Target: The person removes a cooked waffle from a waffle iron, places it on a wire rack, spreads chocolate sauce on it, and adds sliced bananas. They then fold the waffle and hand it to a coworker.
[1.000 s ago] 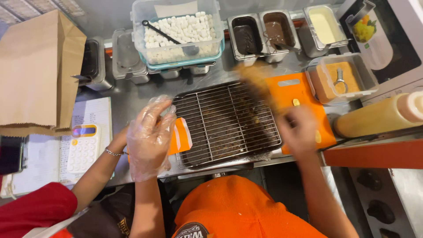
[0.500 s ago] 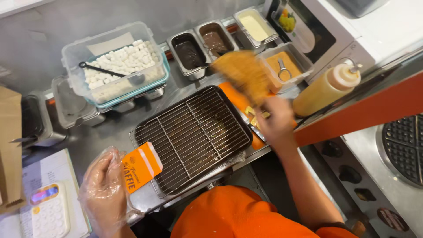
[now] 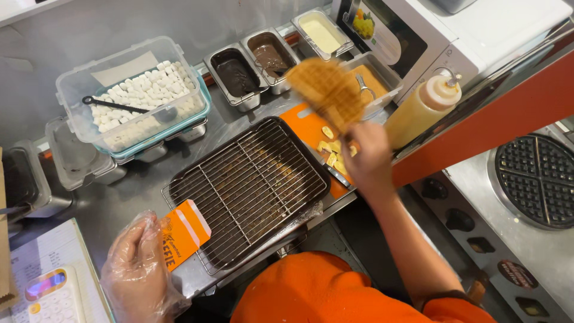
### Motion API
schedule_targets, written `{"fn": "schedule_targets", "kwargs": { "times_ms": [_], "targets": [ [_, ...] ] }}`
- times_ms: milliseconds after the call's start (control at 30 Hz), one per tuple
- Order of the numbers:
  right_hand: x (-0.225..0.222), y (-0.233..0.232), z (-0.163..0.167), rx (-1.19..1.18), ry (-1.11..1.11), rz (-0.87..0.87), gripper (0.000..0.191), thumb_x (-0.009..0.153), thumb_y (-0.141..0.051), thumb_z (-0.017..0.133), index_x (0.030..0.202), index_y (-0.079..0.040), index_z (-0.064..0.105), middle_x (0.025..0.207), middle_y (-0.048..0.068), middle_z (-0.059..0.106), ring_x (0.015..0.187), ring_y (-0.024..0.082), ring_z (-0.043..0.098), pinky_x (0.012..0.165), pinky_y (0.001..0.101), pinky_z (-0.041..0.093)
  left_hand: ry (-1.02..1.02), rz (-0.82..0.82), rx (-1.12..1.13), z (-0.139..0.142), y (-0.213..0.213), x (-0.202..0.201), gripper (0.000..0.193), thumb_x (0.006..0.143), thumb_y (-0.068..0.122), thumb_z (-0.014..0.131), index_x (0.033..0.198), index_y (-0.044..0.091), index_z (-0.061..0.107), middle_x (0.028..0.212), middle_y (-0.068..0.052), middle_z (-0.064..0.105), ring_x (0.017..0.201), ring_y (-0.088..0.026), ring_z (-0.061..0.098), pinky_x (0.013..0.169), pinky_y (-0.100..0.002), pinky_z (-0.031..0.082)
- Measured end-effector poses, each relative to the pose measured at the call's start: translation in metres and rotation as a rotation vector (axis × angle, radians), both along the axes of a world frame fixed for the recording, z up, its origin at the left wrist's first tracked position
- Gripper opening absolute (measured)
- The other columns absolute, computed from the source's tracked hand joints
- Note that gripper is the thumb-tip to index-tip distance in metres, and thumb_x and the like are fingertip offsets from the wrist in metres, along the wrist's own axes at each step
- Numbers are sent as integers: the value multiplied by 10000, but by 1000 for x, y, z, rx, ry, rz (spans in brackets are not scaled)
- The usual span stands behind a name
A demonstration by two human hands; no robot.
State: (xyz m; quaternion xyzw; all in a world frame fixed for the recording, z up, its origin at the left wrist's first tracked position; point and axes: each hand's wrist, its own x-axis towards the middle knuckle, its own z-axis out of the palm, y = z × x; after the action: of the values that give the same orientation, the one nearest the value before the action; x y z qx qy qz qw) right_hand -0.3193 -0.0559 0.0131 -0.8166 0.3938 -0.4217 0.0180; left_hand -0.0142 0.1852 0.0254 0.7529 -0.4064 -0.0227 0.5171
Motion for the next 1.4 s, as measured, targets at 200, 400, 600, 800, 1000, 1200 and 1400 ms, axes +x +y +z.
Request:
{"fn": "schedule_targets", "kwargs": {
  "times_ms": [200, 400, 600, 800, 1000, 1200, 1400],
  "targets": [
    [39, 61, -18, 600, 70, 629, 153, 815, -112, 764, 929, -31, 703, 820, 127, 620, 824, 313, 621, 728, 413, 512, -58, 18, 59, 8, -8, -3, 204, 985, 57, 733, 1179, -5, 735, 1209, -171, 736, 1095, -233, 719, 976, -318, 549],
    [3, 7, 7, 103, 13, 103, 193, 833, -8, 780, 992, -13, 670, 942, 140, 651, 925, 346, 624, 812, 431, 503, -8, 32, 82, 13, 1, -6, 197, 985, 84, 702, 1157, -7, 734, 1173, -167, 747, 1073, -252, 724, 962, -331, 540],
    [28, 23, -14, 209, -93, 246, 112, 847, -12, 770, 876, -19, 662, 867, 126, 642, 849, 318, 623, 766, 415, 499, 6, 20, 58, 13, 0, -2, 199, 992, 75, 671, 1155, -24, 726, 1153, -173, 744, 1047, -255, 724, 930, -332, 545],
    [41, 44, -30, 587, 50, 579, 143, 800, -106, 800, 870, -27, 704, 798, 125, 647, 773, 293, 638, 683, 385, 510, 32, -53, 11, 20, -8, -4, 152, 986, 48, 661, 1104, -29, 720, 1093, -159, 756, 990, -242, 746, 882, -326, 569],
    [4, -18, -14, -8, -10, 4, 162, 910, -4, 778, 1038, 21, 682, 967, 167, 672, 932, 370, 627, 836, 453, 495, -24, -31, 30, 14, -2, -2, 139, 979, 50, 670, 1076, -39, 716, 1095, -171, 757, 1000, -277, 742, 899, -345, 562],
    [48, 35, -39, 605, -90, 466, 158, 826, -99, 784, 953, -24, 727, 795, 98, 673, 721, 240, 669, 656, 353, 524, -92, 37, 33, 5, -2, 7, 142, 984, 74, 682, 1078, -19, 731, 1084, -161, 768, 975, -288, 753, 1206, -463, 383],
    [36, 10, -34, 384, -27, 478, 119, 881, -85, 790, 970, -30, 733, 886, 98, 702, 789, 220, 665, 703, 331, 525, -102, 72, 58, -1, 4, 10, 143, 947, 90, 704, 1060, 13, 748, 1086, -141, 775, 1001, -286, 760, 1181, -471, 407]
  ]
}}
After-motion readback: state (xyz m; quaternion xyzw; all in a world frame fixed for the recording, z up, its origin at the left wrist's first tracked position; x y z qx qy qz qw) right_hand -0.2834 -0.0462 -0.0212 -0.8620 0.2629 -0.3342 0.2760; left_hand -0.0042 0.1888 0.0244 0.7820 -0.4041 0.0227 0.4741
